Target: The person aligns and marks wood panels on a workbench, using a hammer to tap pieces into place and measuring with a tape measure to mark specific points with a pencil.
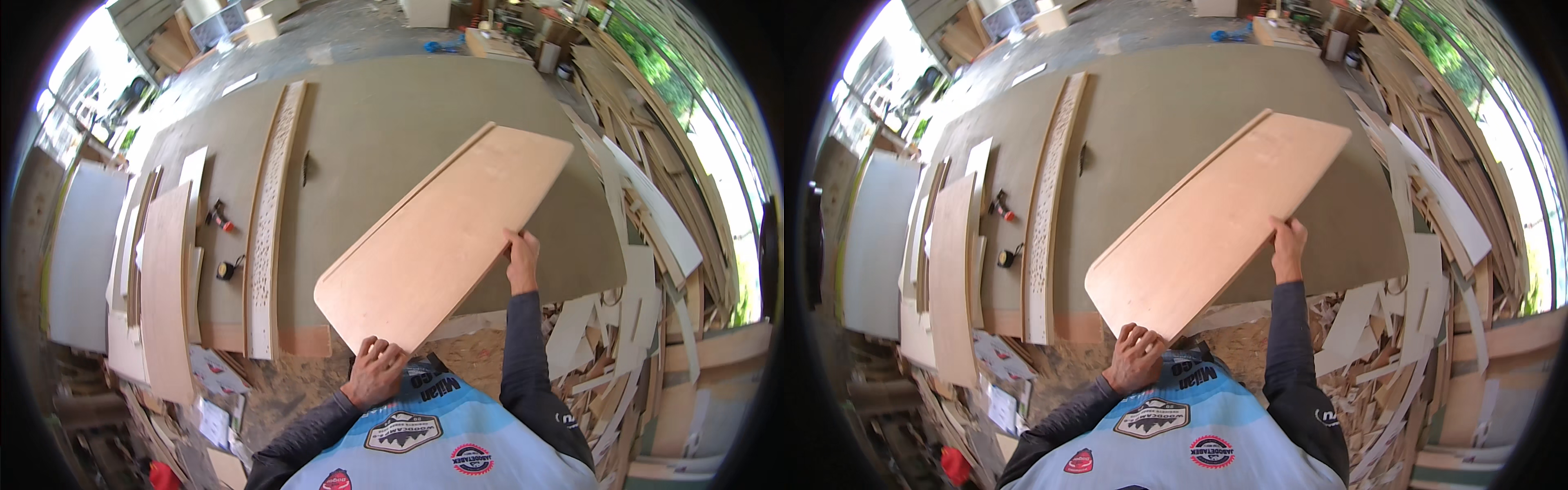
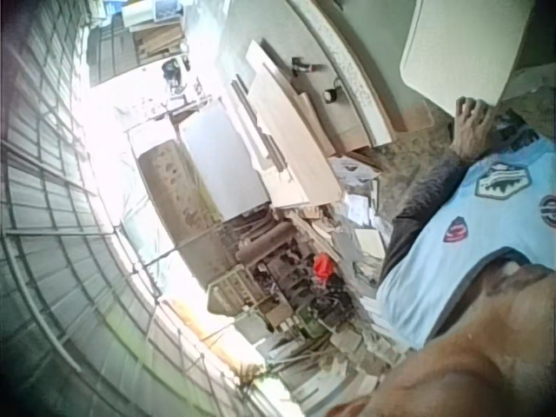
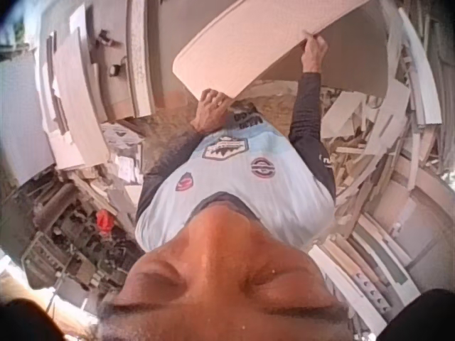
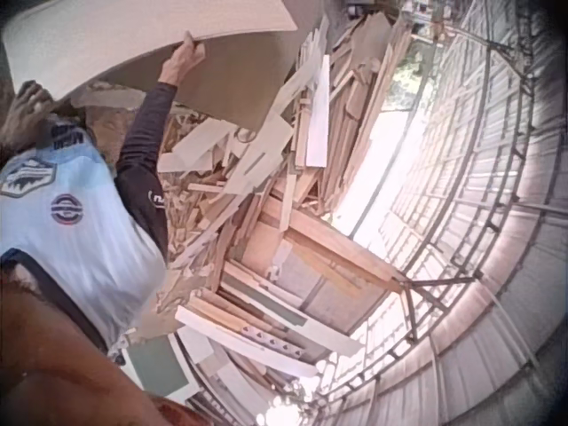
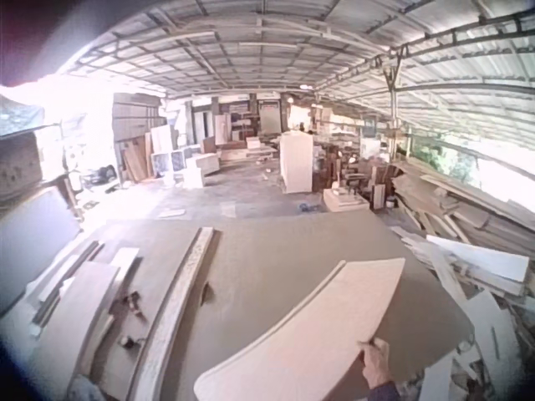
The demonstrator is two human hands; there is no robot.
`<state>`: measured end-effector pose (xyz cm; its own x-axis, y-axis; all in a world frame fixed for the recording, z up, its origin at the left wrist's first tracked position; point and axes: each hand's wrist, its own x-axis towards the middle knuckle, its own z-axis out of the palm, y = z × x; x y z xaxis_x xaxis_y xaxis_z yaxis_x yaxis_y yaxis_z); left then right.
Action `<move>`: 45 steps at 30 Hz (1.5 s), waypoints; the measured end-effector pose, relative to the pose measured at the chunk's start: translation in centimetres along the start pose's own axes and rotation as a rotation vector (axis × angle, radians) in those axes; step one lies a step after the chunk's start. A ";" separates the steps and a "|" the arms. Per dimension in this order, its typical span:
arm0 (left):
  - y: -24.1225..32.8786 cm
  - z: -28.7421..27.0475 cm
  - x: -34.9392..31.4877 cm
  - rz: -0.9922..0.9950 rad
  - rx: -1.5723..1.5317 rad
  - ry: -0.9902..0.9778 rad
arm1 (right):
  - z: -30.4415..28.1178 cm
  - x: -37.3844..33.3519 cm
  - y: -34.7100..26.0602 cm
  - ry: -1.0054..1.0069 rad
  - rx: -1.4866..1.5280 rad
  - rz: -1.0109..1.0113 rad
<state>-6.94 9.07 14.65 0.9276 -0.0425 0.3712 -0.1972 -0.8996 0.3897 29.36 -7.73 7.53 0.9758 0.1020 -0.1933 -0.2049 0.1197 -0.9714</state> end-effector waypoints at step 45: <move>-29.1 -0.8 -11.1 -0.434 0.355 -0.227 | 8.6 -12.2 14.5 -0.053 0.049 0.543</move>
<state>-11.73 36.09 -0.11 0.9520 0.3039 0.0369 0.2957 -0.9441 0.1459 13.84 1.29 -2.97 0.7242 0.2112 -0.6565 -0.6824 0.0823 -0.7263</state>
